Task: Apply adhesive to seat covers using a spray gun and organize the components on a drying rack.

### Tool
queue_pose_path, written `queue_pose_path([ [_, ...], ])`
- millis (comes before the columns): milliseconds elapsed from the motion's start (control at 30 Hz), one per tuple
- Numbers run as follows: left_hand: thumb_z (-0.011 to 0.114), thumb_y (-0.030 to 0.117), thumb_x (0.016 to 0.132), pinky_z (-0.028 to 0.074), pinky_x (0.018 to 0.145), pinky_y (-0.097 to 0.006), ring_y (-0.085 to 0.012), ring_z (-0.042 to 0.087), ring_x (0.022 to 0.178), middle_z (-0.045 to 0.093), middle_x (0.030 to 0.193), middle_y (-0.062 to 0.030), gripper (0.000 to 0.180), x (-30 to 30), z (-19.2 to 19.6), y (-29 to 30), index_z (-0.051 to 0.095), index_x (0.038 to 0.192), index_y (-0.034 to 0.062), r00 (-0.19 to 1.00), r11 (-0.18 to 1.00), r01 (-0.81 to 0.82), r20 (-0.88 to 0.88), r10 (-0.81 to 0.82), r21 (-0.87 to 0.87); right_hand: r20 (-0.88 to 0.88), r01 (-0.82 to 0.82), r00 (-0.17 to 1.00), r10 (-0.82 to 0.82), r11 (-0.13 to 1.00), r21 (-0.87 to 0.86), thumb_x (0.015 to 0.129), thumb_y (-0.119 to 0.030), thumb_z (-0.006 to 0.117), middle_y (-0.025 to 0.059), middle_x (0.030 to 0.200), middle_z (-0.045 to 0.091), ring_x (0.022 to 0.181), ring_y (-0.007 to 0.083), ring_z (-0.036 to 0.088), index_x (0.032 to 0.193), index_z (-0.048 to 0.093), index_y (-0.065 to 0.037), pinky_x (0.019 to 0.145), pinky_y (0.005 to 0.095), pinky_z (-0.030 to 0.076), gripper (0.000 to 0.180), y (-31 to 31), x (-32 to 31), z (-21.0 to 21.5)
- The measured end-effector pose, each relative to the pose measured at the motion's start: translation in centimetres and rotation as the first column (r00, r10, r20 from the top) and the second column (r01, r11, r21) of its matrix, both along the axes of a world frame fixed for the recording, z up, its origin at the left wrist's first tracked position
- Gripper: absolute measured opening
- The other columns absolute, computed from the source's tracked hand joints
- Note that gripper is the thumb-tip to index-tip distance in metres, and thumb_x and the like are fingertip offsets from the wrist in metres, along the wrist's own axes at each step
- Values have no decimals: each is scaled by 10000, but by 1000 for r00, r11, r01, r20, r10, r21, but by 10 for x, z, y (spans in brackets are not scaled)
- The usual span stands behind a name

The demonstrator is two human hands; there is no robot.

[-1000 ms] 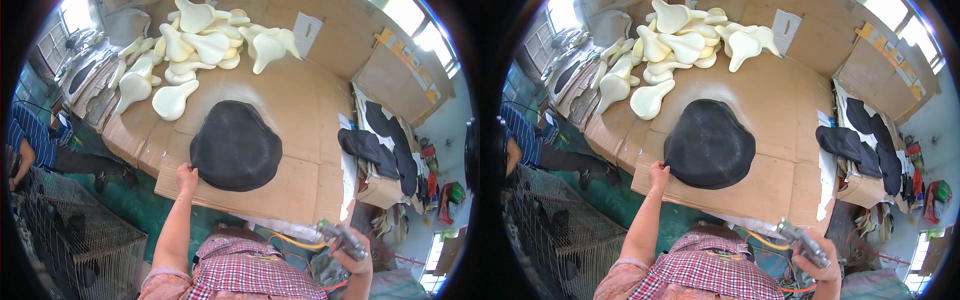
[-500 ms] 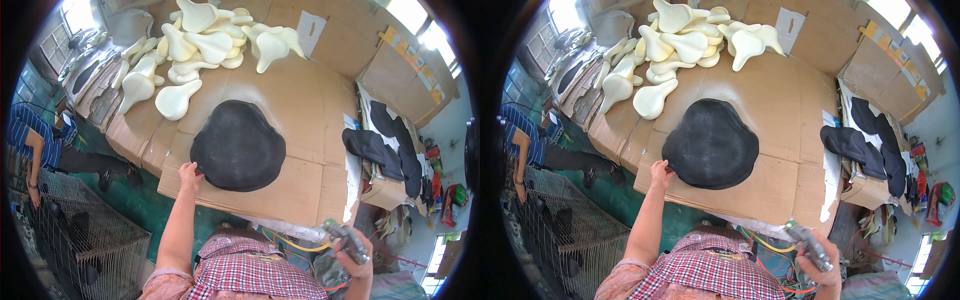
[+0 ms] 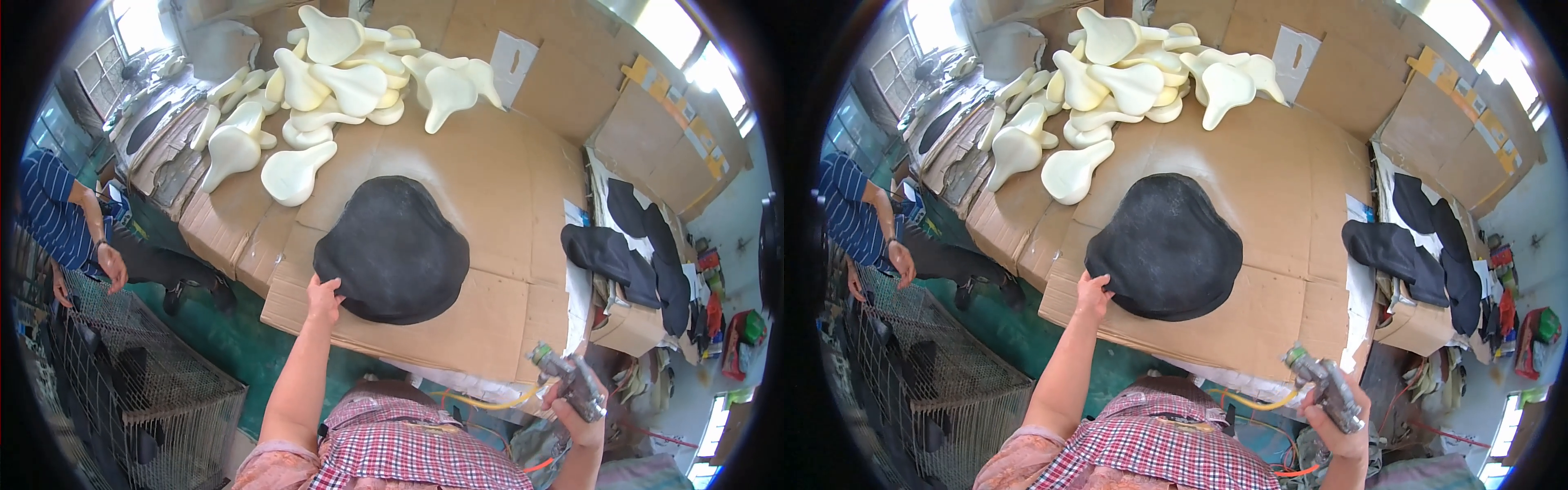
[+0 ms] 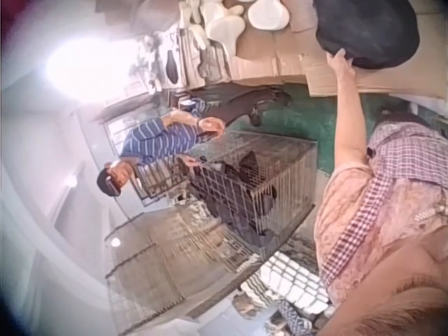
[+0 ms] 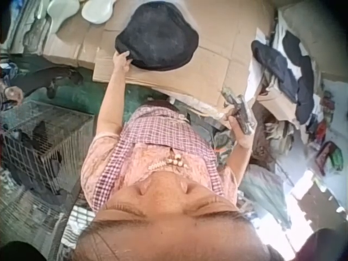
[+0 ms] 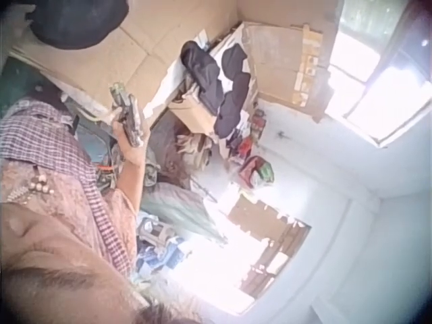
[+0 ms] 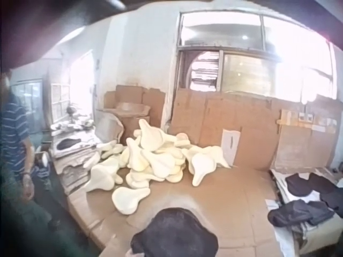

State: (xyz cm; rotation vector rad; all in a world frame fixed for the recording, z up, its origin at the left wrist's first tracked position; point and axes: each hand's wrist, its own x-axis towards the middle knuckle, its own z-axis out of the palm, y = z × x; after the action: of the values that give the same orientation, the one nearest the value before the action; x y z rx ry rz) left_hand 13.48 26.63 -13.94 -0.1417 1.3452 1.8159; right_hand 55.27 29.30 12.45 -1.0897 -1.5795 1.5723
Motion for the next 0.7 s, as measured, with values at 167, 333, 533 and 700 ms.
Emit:
queue_pose_path([
  [167, 454, -70, 803, 504, 848, -396, -247, 558, 1049, 548, 1165, -89, 419, -9, 99, 20, 465, 1198, 71, 998, 870, -51, -8, 63, 490, -29, -57, 998, 56, 998, -30, 702, -2, 667, 113, 817, 598, 751, 181, 587, 1268, 418, 65, 700, 313, 486, 621, -8, 2, 7],
  [333, 490, -27, 817, 510, 852, -399, -254, 605, 980, 599, 1090, -120, 332, -70, 164, -15, 516, 1140, 43, 964, 746, -225, 29, 265, 627, 11, -64, 998, 65, 992, -111, 685, 1, 681, 128, 831, 606, 774, 192, 591, 1262, 443, 41, 715, 328, 482, 625, -12, 16, 11],
  [533, 486, 11, 843, 476, 901, -420, -286, 593, 1010, 592, 1104, -153, 303, -138, 190, -86, 499, 1145, -10, 875, 658, -277, -100, 475, 700, -15, -83, 997, 82, 995, -56, 664, 10, 673, 121, 777, 609, 690, 169, 589, 1250, 446, 52, 642, 297, 495, 629, -21, 12, 17],
  [700, 481, 22, 849, 487, 880, -415, -309, 566, 1047, 570, 1135, -150, 362, -149, 202, -123, 457, 1207, -24, 821, 703, -251, -238, 519, 666, 146, 111, 984, -106, 993, -27, 678, -24, 686, 94, 804, 612, 711, 129, 581, 1235, 449, 72, 648, 257, 492, 612, -24, 22, 36],
])
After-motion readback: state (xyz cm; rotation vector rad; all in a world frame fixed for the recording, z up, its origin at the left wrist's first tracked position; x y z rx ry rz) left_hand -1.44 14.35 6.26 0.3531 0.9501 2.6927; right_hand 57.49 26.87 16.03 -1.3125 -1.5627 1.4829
